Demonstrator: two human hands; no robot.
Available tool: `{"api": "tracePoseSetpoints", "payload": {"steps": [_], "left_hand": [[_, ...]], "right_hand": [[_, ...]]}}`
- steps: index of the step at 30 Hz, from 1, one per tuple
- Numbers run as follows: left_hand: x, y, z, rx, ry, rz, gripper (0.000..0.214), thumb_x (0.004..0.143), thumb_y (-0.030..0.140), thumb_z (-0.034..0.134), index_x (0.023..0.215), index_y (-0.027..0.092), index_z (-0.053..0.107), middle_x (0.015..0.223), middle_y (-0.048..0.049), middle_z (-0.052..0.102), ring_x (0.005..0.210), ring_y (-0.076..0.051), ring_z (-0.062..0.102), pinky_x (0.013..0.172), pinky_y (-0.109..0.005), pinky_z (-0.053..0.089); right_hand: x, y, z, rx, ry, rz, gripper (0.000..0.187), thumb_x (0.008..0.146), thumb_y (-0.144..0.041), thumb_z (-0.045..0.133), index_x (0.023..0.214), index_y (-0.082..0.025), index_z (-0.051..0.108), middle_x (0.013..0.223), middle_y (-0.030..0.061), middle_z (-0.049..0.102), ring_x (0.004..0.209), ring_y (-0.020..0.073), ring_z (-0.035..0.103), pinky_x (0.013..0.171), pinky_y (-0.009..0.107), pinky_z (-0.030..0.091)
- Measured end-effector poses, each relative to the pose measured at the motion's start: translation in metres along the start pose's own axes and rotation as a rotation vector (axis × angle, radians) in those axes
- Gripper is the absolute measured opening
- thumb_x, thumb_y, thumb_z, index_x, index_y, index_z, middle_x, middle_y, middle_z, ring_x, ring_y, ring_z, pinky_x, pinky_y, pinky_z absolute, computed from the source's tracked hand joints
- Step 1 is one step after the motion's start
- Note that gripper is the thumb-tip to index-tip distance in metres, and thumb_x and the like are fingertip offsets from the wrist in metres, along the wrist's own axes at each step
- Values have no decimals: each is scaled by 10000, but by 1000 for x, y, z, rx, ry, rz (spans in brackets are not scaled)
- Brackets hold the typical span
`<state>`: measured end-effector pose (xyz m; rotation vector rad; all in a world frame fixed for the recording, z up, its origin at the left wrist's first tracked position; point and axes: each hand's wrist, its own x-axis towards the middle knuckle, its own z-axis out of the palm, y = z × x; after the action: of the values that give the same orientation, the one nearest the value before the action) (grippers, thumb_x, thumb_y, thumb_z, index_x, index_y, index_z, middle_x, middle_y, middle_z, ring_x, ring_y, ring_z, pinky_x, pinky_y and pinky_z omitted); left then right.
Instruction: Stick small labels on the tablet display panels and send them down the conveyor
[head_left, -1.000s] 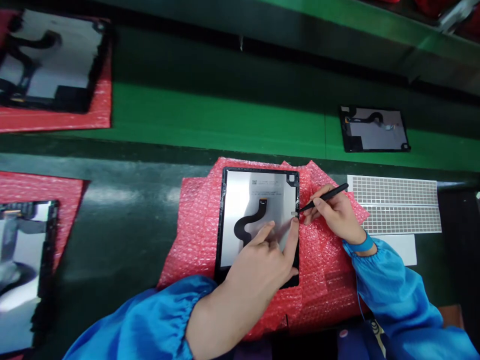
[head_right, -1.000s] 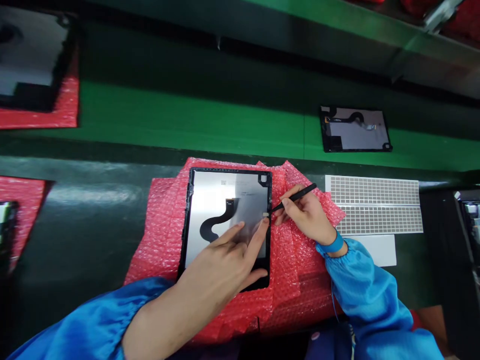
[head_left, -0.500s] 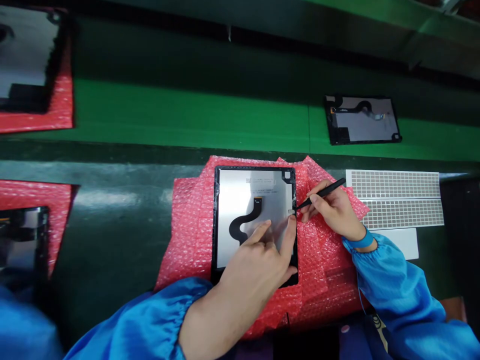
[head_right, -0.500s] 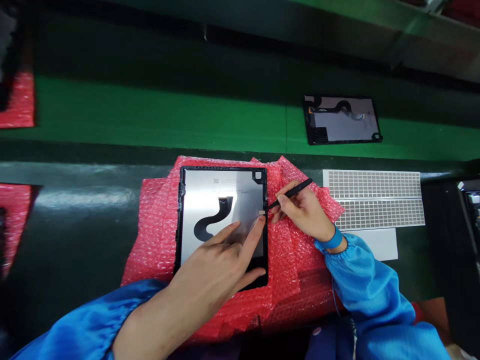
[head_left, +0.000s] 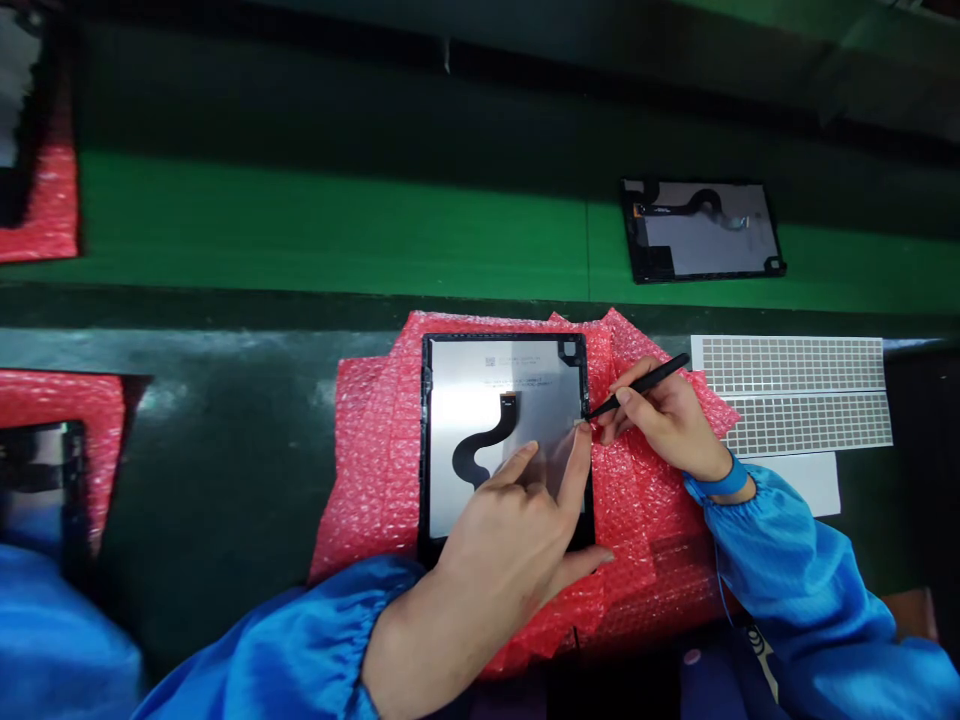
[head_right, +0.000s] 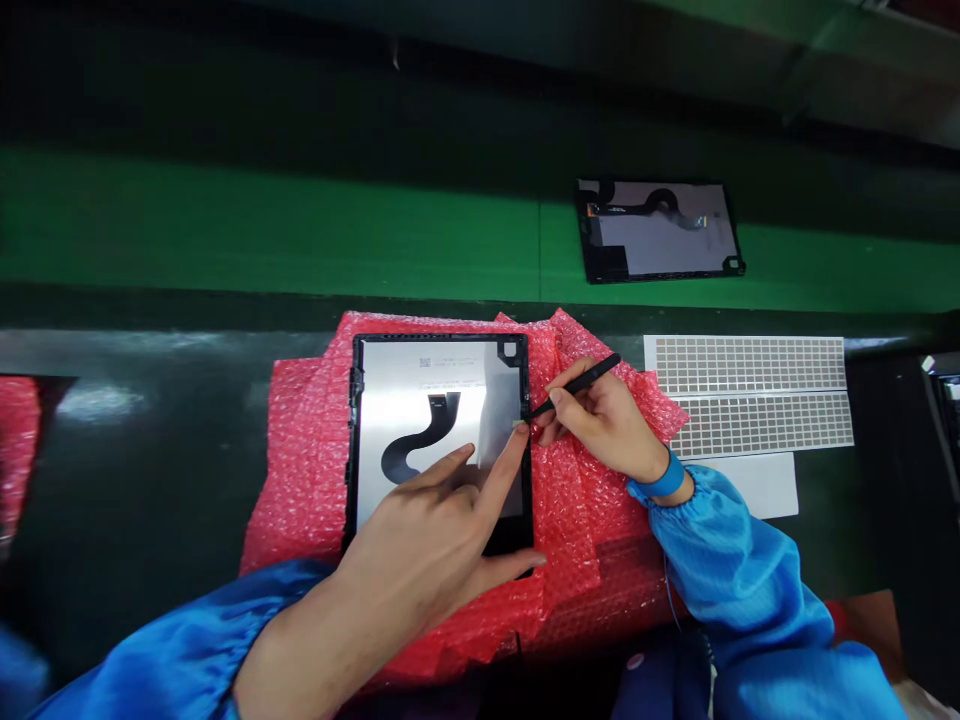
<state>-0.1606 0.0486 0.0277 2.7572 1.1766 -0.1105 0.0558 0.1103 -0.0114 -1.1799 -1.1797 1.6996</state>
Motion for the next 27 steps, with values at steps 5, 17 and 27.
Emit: {"api": "tracePoseSetpoints", "payload": {"steps": [5,17,27], "left_hand": [[1,1,1,-10,31,-12,1225,774,822,745,1548,-92,490,642,-82,713,693,-247,735,980,-362,611],[4,-2,0,-38,90,-26,1136,831,771,736,1504,-117,515,603,-69,706,629,-246,737,906,-361,630],[10,4,-2,13,-108,-131,1029,936,666,677,1606,-63,398,690,-142,748,1031,-422,776,776,-426,601]], "right_hand": [[0,0,0,3,0,13,364,976,-573,726,973,-246,567,727,-18,761,627,159,785,601,277,667],[-8,-18,-8,62,212,-126,348,948,-556,750,958,-265,562,666,-39,712,510,157,720,480,281,627],[-113,-19,-79,-98,500,-253,281,967,-484,760,970,-244,614,680,-2,770,539,201,766,493,310,632]]}}
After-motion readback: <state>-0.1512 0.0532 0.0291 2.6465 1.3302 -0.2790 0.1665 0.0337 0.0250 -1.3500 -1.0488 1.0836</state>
